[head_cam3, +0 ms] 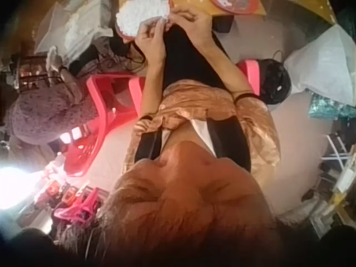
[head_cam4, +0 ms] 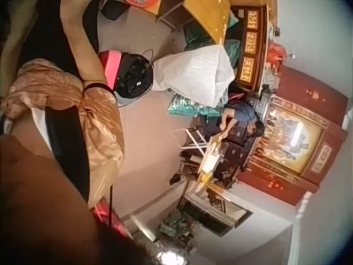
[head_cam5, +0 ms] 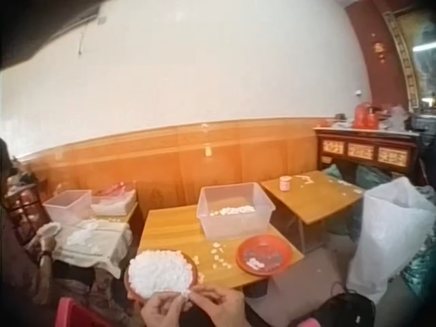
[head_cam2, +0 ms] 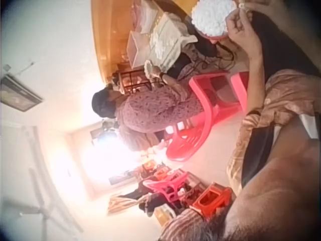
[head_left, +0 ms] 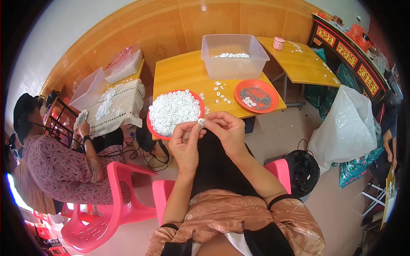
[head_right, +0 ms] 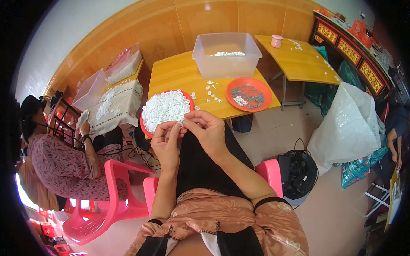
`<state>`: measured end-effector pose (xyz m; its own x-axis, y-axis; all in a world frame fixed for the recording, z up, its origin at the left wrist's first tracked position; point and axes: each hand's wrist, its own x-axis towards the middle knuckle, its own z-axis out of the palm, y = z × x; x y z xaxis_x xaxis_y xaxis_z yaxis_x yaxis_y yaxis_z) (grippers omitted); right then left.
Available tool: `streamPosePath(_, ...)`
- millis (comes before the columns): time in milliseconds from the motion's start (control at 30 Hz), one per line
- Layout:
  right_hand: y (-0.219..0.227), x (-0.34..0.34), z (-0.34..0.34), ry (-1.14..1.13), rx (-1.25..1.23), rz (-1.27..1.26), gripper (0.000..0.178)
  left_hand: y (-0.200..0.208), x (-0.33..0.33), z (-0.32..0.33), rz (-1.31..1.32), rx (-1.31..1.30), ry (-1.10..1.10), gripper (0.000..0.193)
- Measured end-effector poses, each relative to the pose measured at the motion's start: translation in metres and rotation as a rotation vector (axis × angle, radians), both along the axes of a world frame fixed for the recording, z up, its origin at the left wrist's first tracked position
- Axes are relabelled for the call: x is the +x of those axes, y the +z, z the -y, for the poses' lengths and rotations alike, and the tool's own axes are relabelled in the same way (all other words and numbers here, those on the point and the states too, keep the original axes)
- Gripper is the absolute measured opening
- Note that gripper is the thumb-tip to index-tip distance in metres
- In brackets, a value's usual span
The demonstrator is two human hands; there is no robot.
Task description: Assembling small metal pins into white plastic rings at a workshop table.
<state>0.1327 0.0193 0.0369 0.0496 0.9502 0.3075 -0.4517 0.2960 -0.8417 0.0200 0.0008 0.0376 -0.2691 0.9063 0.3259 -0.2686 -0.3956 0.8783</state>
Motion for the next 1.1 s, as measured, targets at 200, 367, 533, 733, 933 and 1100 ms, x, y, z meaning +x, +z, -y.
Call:
streamPosePath(200, 0.006, 0.003, 0.003, 0.084, -0.027, -0.038, 0.016, -0.001, 0.001, 0.001, 0.028, 0.064, 0.005, 0.01)
streamPosePath(367, 0.014, 0.005, 0.009, 0.182, -0.073, -0.145, 0.017, -0.009, -0.005, -0.002, 0.041, 0.08, -0.061, 0.014)
streamPosePath(533, 0.013, 0.006, 0.009, 0.216, -0.079, -0.158, 0.015, -0.011, -0.007, -0.007, -0.132, 0.182, -0.235, 0.027)
streamPosePath(733, 0.013, 0.006, 0.011, 0.273, -0.077, -0.212, 0.016, -0.017, -0.005, -0.005, -0.088, 0.21, -0.228, 0.029)
streamPosePath(933, 0.019, 0.004, 0.015, 0.3, -0.116, -0.234, 0.016, -0.015, -0.005, -0.005, -0.132, 0.233, -0.152, 0.028)
streamPosePath(1100, 0.016, 0.008, 0.009, 0.341, -0.14, -0.059, 0.007, -0.016, -0.002, -0.005, 0.069, 0.18, -0.194, 0.029)
